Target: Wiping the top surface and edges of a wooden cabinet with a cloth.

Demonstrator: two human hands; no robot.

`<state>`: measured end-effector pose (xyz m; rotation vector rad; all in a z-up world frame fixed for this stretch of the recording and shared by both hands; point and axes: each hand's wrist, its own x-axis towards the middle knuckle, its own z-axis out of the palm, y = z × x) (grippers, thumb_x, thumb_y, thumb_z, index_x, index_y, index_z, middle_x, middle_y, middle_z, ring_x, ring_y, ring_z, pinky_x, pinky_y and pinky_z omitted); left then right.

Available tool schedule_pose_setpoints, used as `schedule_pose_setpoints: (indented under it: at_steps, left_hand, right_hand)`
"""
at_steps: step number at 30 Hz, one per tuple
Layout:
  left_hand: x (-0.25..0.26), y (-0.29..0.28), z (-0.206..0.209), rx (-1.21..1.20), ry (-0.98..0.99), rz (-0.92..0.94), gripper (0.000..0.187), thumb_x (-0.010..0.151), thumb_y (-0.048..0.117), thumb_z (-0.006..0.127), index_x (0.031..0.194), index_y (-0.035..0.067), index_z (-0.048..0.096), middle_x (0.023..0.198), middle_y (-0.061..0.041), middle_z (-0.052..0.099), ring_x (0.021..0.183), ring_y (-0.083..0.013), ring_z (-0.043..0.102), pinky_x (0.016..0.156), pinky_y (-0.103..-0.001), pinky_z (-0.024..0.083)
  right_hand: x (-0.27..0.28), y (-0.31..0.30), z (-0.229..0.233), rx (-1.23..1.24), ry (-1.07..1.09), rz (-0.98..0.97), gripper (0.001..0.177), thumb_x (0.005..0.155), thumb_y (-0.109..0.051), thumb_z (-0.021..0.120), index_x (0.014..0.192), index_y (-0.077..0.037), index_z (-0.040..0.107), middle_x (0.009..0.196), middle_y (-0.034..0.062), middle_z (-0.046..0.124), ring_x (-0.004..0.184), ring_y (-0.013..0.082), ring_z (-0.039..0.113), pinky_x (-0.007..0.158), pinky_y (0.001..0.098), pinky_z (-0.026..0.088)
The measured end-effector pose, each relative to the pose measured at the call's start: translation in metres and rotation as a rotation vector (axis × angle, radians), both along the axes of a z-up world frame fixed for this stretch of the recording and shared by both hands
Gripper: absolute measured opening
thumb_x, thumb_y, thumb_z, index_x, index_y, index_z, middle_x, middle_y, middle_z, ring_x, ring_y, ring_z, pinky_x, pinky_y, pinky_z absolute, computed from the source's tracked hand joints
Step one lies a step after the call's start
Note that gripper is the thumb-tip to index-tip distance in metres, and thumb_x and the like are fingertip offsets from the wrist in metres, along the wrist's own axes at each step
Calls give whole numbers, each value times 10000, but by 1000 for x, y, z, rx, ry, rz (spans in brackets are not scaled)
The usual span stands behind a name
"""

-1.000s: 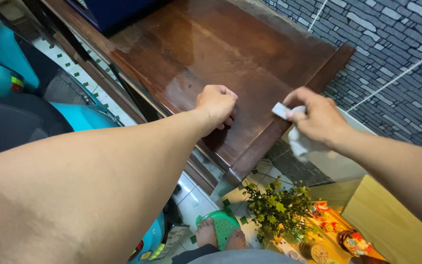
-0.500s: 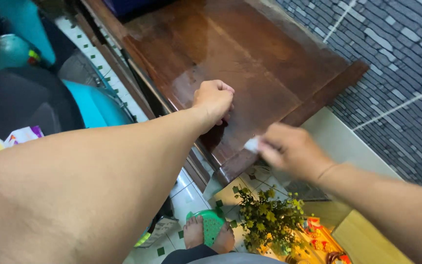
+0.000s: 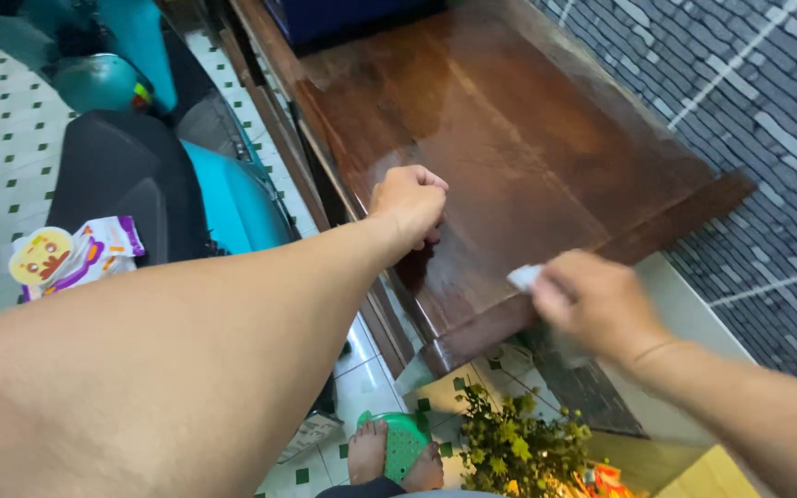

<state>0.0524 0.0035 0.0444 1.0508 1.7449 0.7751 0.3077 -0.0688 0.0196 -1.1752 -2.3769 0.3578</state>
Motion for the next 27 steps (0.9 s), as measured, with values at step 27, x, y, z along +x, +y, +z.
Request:
schedule_pose_setpoints:
  at_steps: [27]
  left_hand:
    - [-11,-10,-3,-55,7,-58,298,880,124,509,1077,162,729,849,-54,769,651,-188,739,540,-361,570]
  right_hand:
    - [-64,-63,9,51,40,162,126,854,-163,725,855,-99,616,770,121,632,659,326,673,570,426,536]
